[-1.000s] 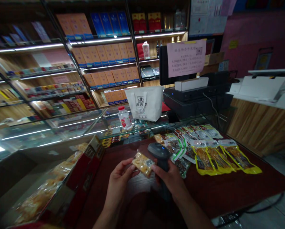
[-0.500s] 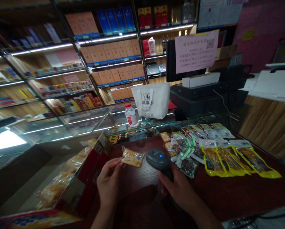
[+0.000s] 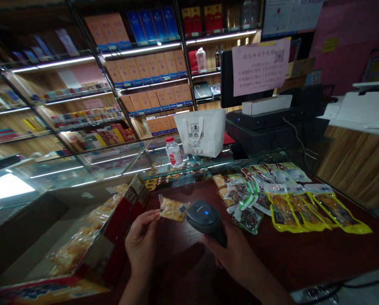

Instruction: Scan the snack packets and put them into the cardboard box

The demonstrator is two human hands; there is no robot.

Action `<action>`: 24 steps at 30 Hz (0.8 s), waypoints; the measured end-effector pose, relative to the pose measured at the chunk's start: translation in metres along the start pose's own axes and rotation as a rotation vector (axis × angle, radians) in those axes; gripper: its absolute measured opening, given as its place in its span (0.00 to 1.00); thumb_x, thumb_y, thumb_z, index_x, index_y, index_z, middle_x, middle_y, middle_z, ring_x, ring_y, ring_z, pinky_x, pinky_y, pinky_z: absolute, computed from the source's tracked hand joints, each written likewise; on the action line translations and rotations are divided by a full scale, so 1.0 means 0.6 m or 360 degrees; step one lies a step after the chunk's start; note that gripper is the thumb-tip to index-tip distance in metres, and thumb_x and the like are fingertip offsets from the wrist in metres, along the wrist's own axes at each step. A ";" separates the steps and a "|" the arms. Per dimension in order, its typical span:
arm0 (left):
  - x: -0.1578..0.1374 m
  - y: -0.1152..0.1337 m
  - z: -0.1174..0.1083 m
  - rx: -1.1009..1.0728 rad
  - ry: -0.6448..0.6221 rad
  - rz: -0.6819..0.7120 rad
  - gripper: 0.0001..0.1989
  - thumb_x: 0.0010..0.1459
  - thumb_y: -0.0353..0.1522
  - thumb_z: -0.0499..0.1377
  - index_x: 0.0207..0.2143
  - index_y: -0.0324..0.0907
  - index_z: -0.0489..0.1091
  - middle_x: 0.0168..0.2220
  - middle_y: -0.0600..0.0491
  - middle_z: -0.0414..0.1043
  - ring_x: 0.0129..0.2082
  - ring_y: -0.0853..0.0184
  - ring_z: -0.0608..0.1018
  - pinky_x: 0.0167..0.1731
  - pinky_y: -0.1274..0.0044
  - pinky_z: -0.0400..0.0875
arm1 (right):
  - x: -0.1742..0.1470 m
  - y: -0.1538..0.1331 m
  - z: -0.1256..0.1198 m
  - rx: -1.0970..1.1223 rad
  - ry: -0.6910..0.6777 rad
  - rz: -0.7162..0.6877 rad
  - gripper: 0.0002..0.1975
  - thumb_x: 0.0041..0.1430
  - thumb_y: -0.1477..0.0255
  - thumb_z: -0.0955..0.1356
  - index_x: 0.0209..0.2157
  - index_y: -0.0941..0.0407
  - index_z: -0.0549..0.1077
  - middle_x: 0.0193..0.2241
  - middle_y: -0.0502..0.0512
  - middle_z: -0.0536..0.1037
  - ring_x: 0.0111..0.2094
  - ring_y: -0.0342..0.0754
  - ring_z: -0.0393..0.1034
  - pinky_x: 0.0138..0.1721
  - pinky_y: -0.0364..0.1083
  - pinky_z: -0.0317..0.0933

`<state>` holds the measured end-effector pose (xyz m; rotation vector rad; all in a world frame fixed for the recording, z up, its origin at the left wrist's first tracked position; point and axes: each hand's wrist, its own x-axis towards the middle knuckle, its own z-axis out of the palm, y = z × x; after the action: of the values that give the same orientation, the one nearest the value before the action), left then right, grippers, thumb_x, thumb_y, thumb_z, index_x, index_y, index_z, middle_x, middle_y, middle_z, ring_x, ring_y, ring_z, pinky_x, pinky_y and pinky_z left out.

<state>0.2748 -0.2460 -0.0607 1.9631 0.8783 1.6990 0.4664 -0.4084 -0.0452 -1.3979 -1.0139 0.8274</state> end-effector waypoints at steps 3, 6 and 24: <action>0.000 0.004 0.001 0.0009 0.0018 0.0007 0.06 0.59 0.28 0.62 0.32 0.46 0.79 0.37 0.53 0.80 0.38 0.65 0.81 0.43 0.72 0.76 | 0.001 0.003 0.001 -0.0040 -0.0012 -0.0025 0.16 0.60 0.55 0.70 0.28 0.52 0.68 0.14 0.45 0.70 0.13 0.46 0.64 0.17 0.42 0.56; 0.000 0.005 0.002 0.0007 0.0032 0.0018 0.06 0.59 0.28 0.62 0.32 0.46 0.79 0.37 0.53 0.80 0.38 0.65 0.81 0.42 0.73 0.76 | -0.001 0.006 0.002 -0.0065 -0.0009 -0.0026 0.16 0.61 0.55 0.69 0.30 0.52 0.68 0.15 0.46 0.71 0.14 0.47 0.64 0.16 0.42 0.56; 0.001 0.016 -0.004 0.0037 -0.0016 -0.0017 0.07 0.58 0.27 0.61 0.30 0.46 0.78 0.36 0.53 0.80 0.37 0.64 0.81 0.40 0.72 0.76 | -0.004 0.030 0.004 -0.0224 -0.0066 -0.0026 0.21 0.63 0.50 0.66 0.26 0.51 0.67 0.12 0.46 0.71 0.14 0.48 0.67 0.18 0.43 0.59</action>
<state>0.2743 -0.2525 -0.0534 1.9767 0.9070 1.6789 0.4656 -0.4090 -0.0637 -1.4945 -1.1323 0.7878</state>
